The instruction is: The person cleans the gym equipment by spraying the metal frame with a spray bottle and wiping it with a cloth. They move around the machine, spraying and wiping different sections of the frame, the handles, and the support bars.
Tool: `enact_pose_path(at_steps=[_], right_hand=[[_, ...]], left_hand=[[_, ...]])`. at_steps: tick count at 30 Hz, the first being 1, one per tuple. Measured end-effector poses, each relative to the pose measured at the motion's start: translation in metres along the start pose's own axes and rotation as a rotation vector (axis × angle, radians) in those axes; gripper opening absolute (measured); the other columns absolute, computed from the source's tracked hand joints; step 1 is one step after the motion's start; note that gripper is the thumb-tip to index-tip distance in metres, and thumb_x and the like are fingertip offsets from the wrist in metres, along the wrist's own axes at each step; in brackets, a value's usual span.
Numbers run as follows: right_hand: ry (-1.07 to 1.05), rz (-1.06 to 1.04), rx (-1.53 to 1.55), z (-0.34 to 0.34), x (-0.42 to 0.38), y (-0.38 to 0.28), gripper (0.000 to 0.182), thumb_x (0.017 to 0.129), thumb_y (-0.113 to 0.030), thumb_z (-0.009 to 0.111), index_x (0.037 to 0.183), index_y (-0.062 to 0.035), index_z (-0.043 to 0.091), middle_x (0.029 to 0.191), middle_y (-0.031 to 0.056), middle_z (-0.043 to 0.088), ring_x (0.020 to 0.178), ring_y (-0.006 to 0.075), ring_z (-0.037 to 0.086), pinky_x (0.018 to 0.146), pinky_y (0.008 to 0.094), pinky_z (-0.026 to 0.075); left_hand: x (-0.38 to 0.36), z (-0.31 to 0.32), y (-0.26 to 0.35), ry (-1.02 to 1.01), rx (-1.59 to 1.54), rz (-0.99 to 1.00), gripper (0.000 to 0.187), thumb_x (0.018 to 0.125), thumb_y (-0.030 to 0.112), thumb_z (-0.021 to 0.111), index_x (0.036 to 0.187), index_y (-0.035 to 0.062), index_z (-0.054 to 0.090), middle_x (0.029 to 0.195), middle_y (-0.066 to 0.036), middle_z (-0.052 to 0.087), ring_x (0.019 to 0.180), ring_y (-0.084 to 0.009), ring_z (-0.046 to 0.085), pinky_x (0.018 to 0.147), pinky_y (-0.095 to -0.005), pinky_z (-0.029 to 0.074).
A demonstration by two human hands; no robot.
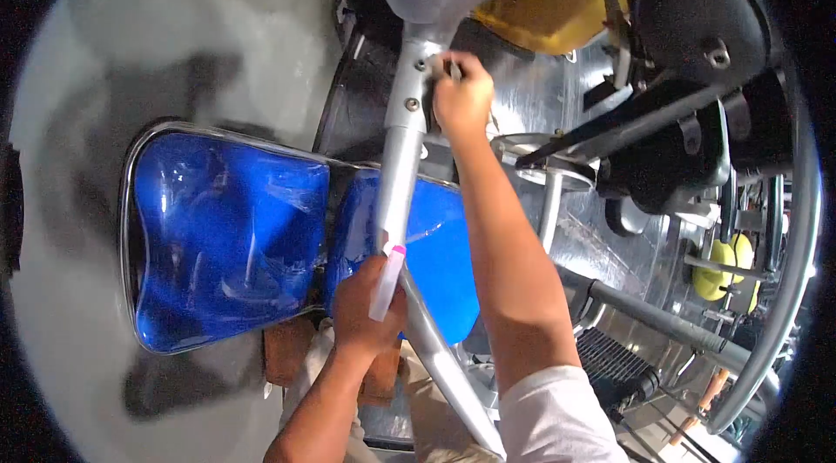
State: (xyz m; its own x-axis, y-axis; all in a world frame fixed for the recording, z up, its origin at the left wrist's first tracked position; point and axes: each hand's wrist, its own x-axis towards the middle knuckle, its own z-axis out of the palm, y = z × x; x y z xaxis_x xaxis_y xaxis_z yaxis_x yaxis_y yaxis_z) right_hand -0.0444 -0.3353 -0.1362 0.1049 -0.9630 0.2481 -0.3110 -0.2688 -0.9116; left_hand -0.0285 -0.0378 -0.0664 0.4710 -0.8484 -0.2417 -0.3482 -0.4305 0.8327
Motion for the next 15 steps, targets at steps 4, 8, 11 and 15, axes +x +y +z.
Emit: enact_pose_path(at_steps=[4,8,11,15], right_hand=[[-0.020,-0.072,-0.080,-0.007,-0.009,0.000,0.010,0.086,-0.005,0.074,0.096,-0.0033,0.074,0.092,0.0144,0.075,0.086,0.0249,0.071,0.082,0.0343,0.054],[-0.079,-0.126,0.016,-0.025,-0.081,-0.008,0.015,0.083,0.009,0.068,0.092,-0.0021,0.065,0.091,0.0134,0.069,0.091,0.0237,0.068,0.086,0.0329,0.052],[-0.101,-0.206,-0.034,-0.022,-0.053,0.005,0.016,0.082,0.011,0.063,0.092,-0.0016,0.066,0.091,0.0149,0.070,0.092,0.0257,0.069,0.086,0.0333,0.052],[0.057,-0.096,-0.110,0.005,0.009,-0.003,0.015,0.083,0.004,0.067,0.097,-0.0018,0.071,0.093,0.0182,0.074,0.088,0.0292,0.072,0.082,0.0365,0.054]], left_hand=[[-0.001,0.001,0.003,0.026,0.000,-0.028,0.020,0.082,0.009,0.065,0.102,0.0071,0.064,0.084,-0.022,0.070,0.081,-0.0443,0.069,0.070,-0.0492,0.056],[0.002,0.004,-0.002,0.018,0.079,-0.009,0.021,0.081,0.010,0.064,0.101,0.0064,0.064,0.084,-0.022,0.070,0.079,-0.0463,0.068,0.071,-0.0525,0.055],[0.003,0.002,0.006,0.019,0.076,0.033,0.026,0.079,0.010,0.065,0.105,0.0054,0.064,0.086,-0.023,0.070,0.081,-0.0460,0.068,0.071,-0.0527,0.055],[-0.002,0.000,0.000,0.033,-0.043,0.009,0.028,0.079,0.011,0.065,0.106,0.0049,0.065,0.086,-0.023,0.070,0.083,-0.0453,0.068,0.072,-0.0507,0.056]])
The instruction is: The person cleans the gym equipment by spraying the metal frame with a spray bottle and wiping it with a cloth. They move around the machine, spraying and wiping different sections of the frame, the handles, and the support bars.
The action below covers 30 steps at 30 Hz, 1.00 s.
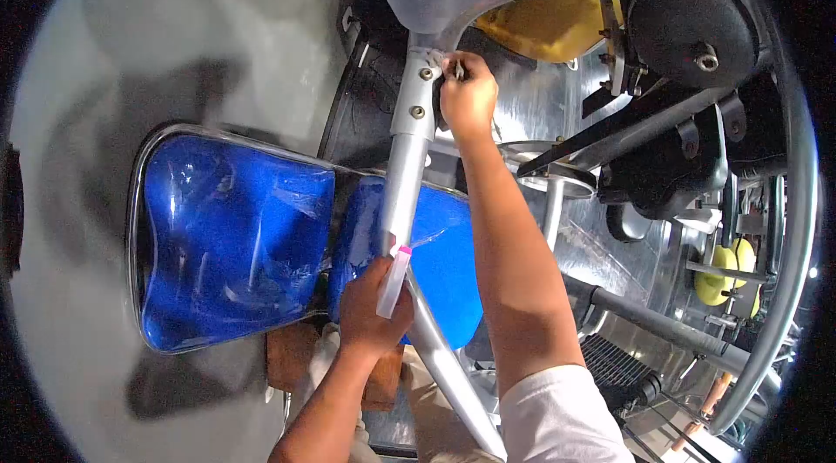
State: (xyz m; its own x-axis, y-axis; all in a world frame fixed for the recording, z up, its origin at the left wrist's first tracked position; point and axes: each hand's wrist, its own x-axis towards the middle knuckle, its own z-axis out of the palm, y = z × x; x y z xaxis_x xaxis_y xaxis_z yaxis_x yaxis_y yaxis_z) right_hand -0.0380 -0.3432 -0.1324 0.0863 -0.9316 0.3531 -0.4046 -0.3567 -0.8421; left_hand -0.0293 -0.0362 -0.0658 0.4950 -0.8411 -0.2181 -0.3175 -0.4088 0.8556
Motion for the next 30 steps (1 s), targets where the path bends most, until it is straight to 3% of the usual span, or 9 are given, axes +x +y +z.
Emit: enact_pose_path(at_steps=[7,11,13,17,19,20,23,27,30], right_hand=[[-0.143,-0.046,0.145,-0.032,-0.085,0.007,0.010,0.089,0.004,0.070,0.094,-0.0033,0.065,0.097,0.0081,0.068,0.090,0.0162,0.063,0.083,0.0313,0.051],[-0.070,-0.079,0.081,-0.015,-0.053,0.012,0.009,0.089,0.003,0.070,0.093,-0.0020,0.065,0.095,0.0091,0.069,0.086,0.0173,0.063,0.081,0.0320,0.051],[0.015,0.001,0.095,0.001,-0.012,0.010,0.007,0.087,-0.003,0.073,0.094,-0.0014,0.071,0.093,0.0155,0.071,0.085,0.0262,0.067,0.083,0.0347,0.051],[-0.017,-0.060,0.071,-0.007,-0.014,0.009,0.007,0.086,-0.003,0.073,0.093,-0.0014,0.072,0.094,0.0161,0.071,0.087,0.0305,0.067,0.082,0.0366,0.051],[-0.068,-0.161,0.024,-0.022,-0.052,0.012,0.006,0.086,0.001,0.073,0.090,-0.0019,0.069,0.090,0.0135,0.069,0.085,0.0272,0.065,0.082,0.0366,0.050],[-0.121,0.088,0.154,-0.029,-0.075,0.013,0.006,0.087,0.002,0.072,0.089,-0.0023,0.067,0.089,0.0113,0.067,0.086,0.0237,0.063,0.083,0.0343,0.049],[-0.086,-0.074,0.049,-0.039,-0.100,0.008,0.007,0.088,0.002,0.072,0.089,-0.0025,0.067,0.089,0.0095,0.067,0.085,0.0211,0.062,0.085,0.0322,0.048],[0.030,-0.098,0.032,-0.005,-0.025,0.009,0.006,0.088,-0.005,0.072,0.093,-0.0009,0.072,0.091,0.0151,0.071,0.084,0.0261,0.065,0.082,0.0362,0.050],[0.009,-0.005,0.049,0.009,0.004,0.022,0.012,0.092,-0.009,0.073,0.100,0.0001,0.073,0.090,0.0106,0.073,0.084,0.0162,0.064,0.081,0.0310,0.050]], left_hand=[[0.005,0.005,0.007,0.006,0.099,-0.127,0.021,0.080,0.012,0.068,0.101,0.0100,0.066,0.088,-0.023,0.070,0.084,-0.0451,0.068,0.073,-0.0515,0.056],[0.006,0.006,0.010,-0.007,0.124,-0.151,0.022,0.079,0.013,0.069,0.100,0.0092,0.066,0.087,-0.023,0.070,0.084,-0.0447,0.069,0.073,-0.0511,0.056],[0.005,0.003,0.010,-0.004,0.068,-0.131,0.023,0.078,0.014,0.069,0.100,0.0090,0.065,0.086,-0.022,0.071,0.084,-0.0444,0.069,0.072,-0.0507,0.056],[0.003,-0.001,0.003,-0.040,-0.022,-0.140,0.024,0.077,0.014,0.067,0.101,0.0083,0.065,0.085,-0.022,0.071,0.083,-0.0443,0.069,0.071,-0.0508,0.055],[0.005,-0.003,0.003,-0.025,-0.019,-0.133,0.025,0.077,0.013,0.067,0.101,0.0078,0.065,0.085,-0.022,0.070,0.082,-0.0446,0.069,0.071,-0.0511,0.055],[0.005,-0.004,0.006,-0.004,-0.007,-0.109,0.025,0.076,0.013,0.067,0.101,0.0076,0.065,0.084,-0.022,0.070,0.082,-0.0448,0.068,0.071,-0.0513,0.055],[0.004,0.006,0.006,0.073,0.044,0.003,0.028,0.076,0.010,0.067,0.104,0.0068,0.064,0.083,-0.023,0.068,0.080,-0.0454,0.067,0.071,-0.0514,0.055],[0.003,0.003,0.007,0.037,0.049,-0.037,0.033,0.076,0.009,0.067,0.108,0.0072,0.064,0.085,-0.023,0.069,0.081,-0.0450,0.068,0.071,-0.0515,0.055],[0.002,0.002,0.006,0.023,0.010,-0.048,0.031,0.076,0.010,0.068,0.107,0.0072,0.063,0.087,-0.023,0.070,0.081,-0.0447,0.068,0.072,-0.0519,0.055]])
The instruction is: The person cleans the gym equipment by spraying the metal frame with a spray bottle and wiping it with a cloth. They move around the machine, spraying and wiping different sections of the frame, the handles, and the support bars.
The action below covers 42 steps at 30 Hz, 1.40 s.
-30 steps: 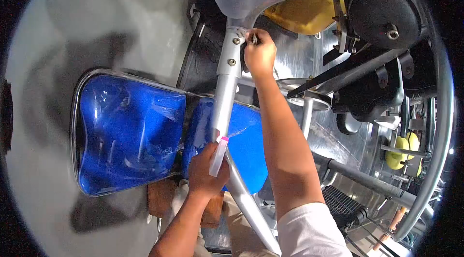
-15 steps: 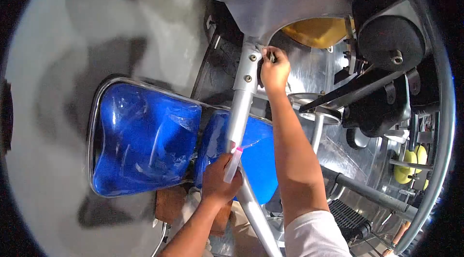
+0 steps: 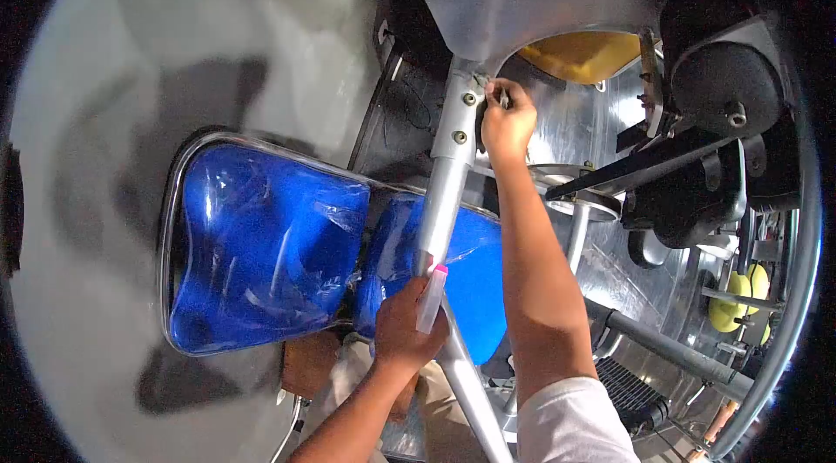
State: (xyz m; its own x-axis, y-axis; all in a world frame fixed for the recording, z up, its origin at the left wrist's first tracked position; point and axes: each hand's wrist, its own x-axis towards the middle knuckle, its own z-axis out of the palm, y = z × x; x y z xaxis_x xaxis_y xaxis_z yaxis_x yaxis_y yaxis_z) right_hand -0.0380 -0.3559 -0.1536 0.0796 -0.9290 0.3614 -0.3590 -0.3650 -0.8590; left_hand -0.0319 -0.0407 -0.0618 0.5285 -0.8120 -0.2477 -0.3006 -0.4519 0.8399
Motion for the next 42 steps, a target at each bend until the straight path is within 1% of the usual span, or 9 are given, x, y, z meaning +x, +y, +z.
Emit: enact_pose_path(at_steps=[3,7,13,19,24,33,36,38,42], right_hand=[[-0.065,-0.081,-0.108,-0.026,-0.043,-0.016,0.014,0.095,-0.012,0.072,0.097,0.0017,0.070,0.093,0.0074,0.071,0.086,0.0132,0.061,0.084,0.0299,0.049],[-0.045,0.111,0.182,-0.042,-0.117,-0.013,0.004,0.092,-0.003,0.071,0.093,-0.0008,0.067,0.093,0.0057,0.066,0.089,0.0150,0.062,0.084,0.0300,0.049],[0.038,0.091,0.043,-0.008,-0.029,-0.002,0.009,0.090,-0.005,0.071,0.097,0.0013,0.071,0.092,0.0136,0.069,0.085,0.0229,0.064,0.082,0.0334,0.050],[0.021,0.130,0.174,-0.028,-0.095,-0.011,0.004,0.091,0.000,0.070,0.095,-0.0011,0.071,0.093,0.0080,0.069,0.092,0.0183,0.063,0.092,0.0350,0.049],[0.014,0.039,-0.005,-0.012,-0.024,-0.024,0.010,0.091,-0.008,0.072,0.097,-0.0003,0.074,0.095,0.0165,0.071,0.090,0.0259,0.067,0.085,0.0344,0.050],[-0.154,0.058,0.004,-0.055,-0.111,-0.018,0.007,0.090,0.003,0.069,0.091,-0.0022,0.064,0.092,0.0035,0.066,0.091,0.0123,0.060,0.085,0.0296,0.047],[-0.093,-0.187,-0.045,-0.037,-0.059,-0.013,0.005,0.087,0.002,0.071,0.092,-0.0011,0.069,0.090,0.0083,0.069,0.087,0.0165,0.064,0.082,0.0304,0.049],[-0.024,-0.195,-0.060,-0.018,-0.012,-0.009,0.011,0.084,-0.001,0.074,0.095,-0.0037,0.075,0.089,0.0135,0.072,0.082,0.0237,0.067,0.078,0.0339,0.052],[-0.037,-0.163,-0.032,-0.016,-0.015,-0.015,0.009,0.083,-0.001,0.073,0.092,-0.0026,0.072,0.091,0.0134,0.071,0.084,0.0239,0.067,0.080,0.0340,0.051]], left_hand=[[0.000,0.000,0.003,-0.003,0.001,-0.009,0.027,0.077,0.010,0.067,0.103,0.0070,0.062,0.086,-0.023,0.069,0.082,-0.0449,0.068,0.072,-0.0521,0.055],[0.001,0.003,0.000,0.016,0.045,0.008,0.023,0.077,0.010,0.067,0.099,0.0066,0.061,0.084,-0.022,0.069,0.081,-0.0455,0.068,0.072,-0.0523,0.055],[0.000,0.004,0.000,-0.020,0.004,-0.044,0.022,0.077,0.008,0.065,0.099,0.0067,0.061,0.083,-0.023,0.068,0.080,-0.0461,0.067,0.070,-0.0533,0.054],[-0.002,0.006,-0.002,-0.004,0.050,-0.029,0.028,0.078,0.008,0.065,0.105,0.0073,0.063,0.086,-0.021,0.069,0.081,-0.0452,0.068,0.071,-0.0517,0.056],[-0.005,0.005,-0.008,0.025,-0.011,0.111,0.034,0.078,0.009,0.068,0.112,0.0072,0.063,0.092,-0.020,0.069,0.087,-0.0435,0.068,0.076,-0.0505,0.056],[-0.007,0.009,-0.014,-0.010,-0.007,0.020,0.043,0.077,0.010,0.072,0.118,0.0106,0.061,0.099,-0.020,0.069,0.092,-0.0434,0.067,0.079,-0.0492,0.055],[-0.006,0.001,-0.006,-0.084,0.031,-0.039,0.048,0.075,0.013,0.075,0.121,0.0113,0.060,0.102,-0.019,0.069,0.095,-0.0429,0.067,0.082,-0.0495,0.055],[-0.008,-0.003,-0.005,-0.113,0.054,-0.068,0.050,0.075,0.014,0.076,0.122,0.0116,0.060,0.103,-0.018,0.069,0.096,-0.0425,0.067,0.083,-0.0496,0.055],[-0.011,-0.004,-0.006,-0.105,0.027,-0.079,0.055,0.073,0.015,0.078,0.125,0.0122,0.059,0.103,-0.016,0.070,0.097,-0.0417,0.067,0.084,-0.0493,0.055]])
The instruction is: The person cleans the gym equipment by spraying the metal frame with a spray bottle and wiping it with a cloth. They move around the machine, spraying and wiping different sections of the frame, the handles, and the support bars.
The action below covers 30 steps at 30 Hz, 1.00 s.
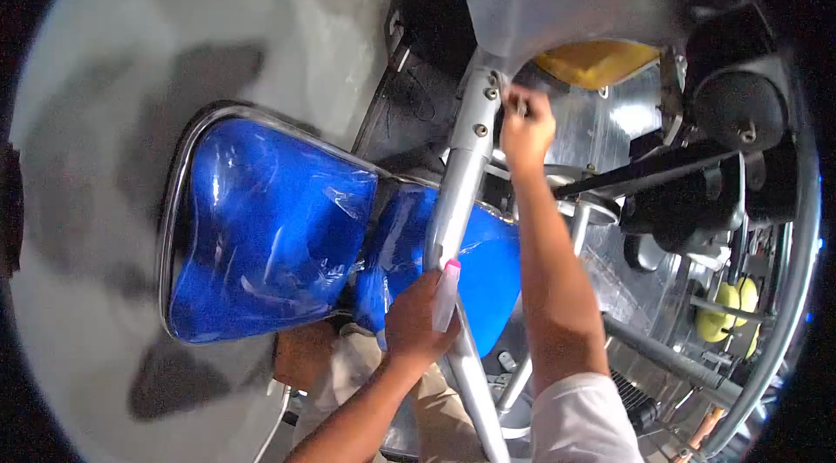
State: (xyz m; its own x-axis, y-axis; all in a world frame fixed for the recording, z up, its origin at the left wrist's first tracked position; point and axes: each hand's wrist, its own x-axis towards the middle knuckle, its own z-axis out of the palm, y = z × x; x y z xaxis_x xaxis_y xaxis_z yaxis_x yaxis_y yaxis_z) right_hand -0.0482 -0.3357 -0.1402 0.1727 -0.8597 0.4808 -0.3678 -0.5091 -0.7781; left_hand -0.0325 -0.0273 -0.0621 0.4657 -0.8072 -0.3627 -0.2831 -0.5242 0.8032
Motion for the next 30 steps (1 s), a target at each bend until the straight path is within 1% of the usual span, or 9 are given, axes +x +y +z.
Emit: enact_pose_path(at_steps=[3,5,9,16,17,19,23,25,30], right_hand=[[-0.074,-0.055,-0.013,-0.024,-0.059,-0.005,0.008,0.085,0.001,0.074,0.089,-0.0022,0.068,0.091,0.0122,0.069,0.085,0.0221,0.065,0.082,0.0317,0.049],[-0.117,0.282,0.161,-0.033,-0.080,-0.017,0.008,0.086,0.006,0.070,0.088,-0.0016,0.066,0.086,0.0057,0.064,0.080,0.0122,0.058,0.083,0.0273,0.047],[-0.071,-0.049,-0.046,-0.018,-0.023,0.014,0.008,0.091,-0.004,0.072,0.090,0.0029,0.068,0.087,0.0088,0.070,0.082,0.0126,0.060,0.081,0.0274,0.048],[-0.100,0.517,0.169,-0.019,-0.040,-0.010,0.013,0.096,-0.013,0.070,0.099,-0.0011,0.072,0.082,0.0004,0.064,0.080,0.0087,0.057,0.077,0.0243,0.046],[-0.077,0.281,0.218,-0.021,-0.061,0.001,0.011,0.096,-0.012,0.071,0.101,-0.0025,0.071,0.085,-0.0001,0.065,0.083,0.0074,0.056,0.078,0.0241,0.046],[-0.115,0.361,0.283,-0.029,-0.078,-0.010,0.008,0.096,-0.010,0.070,0.099,-0.0032,0.071,0.086,-0.0014,0.065,0.084,0.0082,0.056,0.079,0.0248,0.046],[-0.109,0.078,0.024,-0.008,-0.006,-0.006,0.009,0.091,-0.007,0.072,0.098,-0.0008,0.073,0.092,0.0158,0.074,0.085,0.0214,0.069,0.080,0.0325,0.052],[-0.031,0.295,0.069,0.007,0.012,-0.005,0.010,0.090,-0.007,0.073,0.098,-0.0014,0.074,0.092,0.0164,0.075,0.084,0.0220,0.069,0.081,0.0318,0.052],[-0.130,0.078,0.049,-0.025,-0.055,-0.030,0.009,0.086,0.005,0.069,0.092,-0.0013,0.066,0.089,0.0101,0.070,0.086,0.0180,0.063,0.083,0.0323,0.050]], left_hand=[[0.004,0.004,-0.005,0.017,0.017,0.016,0.056,0.073,0.016,0.078,0.125,0.0124,0.059,0.103,-0.016,0.070,0.097,-0.0415,0.067,0.084,-0.0489,0.055],[0.002,0.008,-0.008,0.013,0.021,-0.008,0.055,0.073,0.016,0.078,0.124,0.0124,0.059,0.104,-0.016,0.070,0.098,-0.0412,0.068,0.083,-0.0487,0.055],[0.002,0.006,-0.001,0.003,0.020,-0.043,0.052,0.073,0.017,0.078,0.121,0.0126,0.059,0.104,-0.016,0.070,0.098,-0.0405,0.068,0.083,-0.0483,0.055],[-0.002,0.008,-0.004,0.070,0.037,-0.030,0.045,0.076,0.016,0.076,0.117,0.0126,0.058,0.100,-0.016,0.069,0.095,-0.0417,0.067,0.079,-0.0498,0.055],[-0.002,0.007,-0.002,0.066,0.056,-0.050,0.045,0.076,0.016,0.076,0.117,0.0126,0.057,0.099,-0.016,0.069,0.095,-0.0417,0.067,0.079,-0.0499,0.055],[-0.002,0.010,-0.004,0.065,0.069,-0.032,0.044,0.075,0.015,0.076,0.115,0.0117,0.058,0.099,-0.016,0.068,0.096,-0.0416,0.067,0.080,-0.0504,0.054],[-0.002,0.010,-0.008,0.098,0.068,0.044,0.050,0.071,0.014,0.077,0.117,0.0095,0.058,0.106,-0.018,0.066,0.098,-0.0416,0.066,0.083,-0.0494,0.054],[-0.006,0.013,-0.007,0.103,0.032,0.061,0.053,0.070,0.014,0.077,0.120,0.0090,0.058,0.108,-0.018,0.066,0.100,-0.0414,0.065,0.085,-0.0486,0.054],[-0.002,0.006,0.000,0.042,0.043,-0.027,0.055,0.070,0.011,0.077,0.121,0.0096,0.058,0.106,-0.017,0.067,0.101,-0.0407,0.065,0.085,-0.0479,0.054]])
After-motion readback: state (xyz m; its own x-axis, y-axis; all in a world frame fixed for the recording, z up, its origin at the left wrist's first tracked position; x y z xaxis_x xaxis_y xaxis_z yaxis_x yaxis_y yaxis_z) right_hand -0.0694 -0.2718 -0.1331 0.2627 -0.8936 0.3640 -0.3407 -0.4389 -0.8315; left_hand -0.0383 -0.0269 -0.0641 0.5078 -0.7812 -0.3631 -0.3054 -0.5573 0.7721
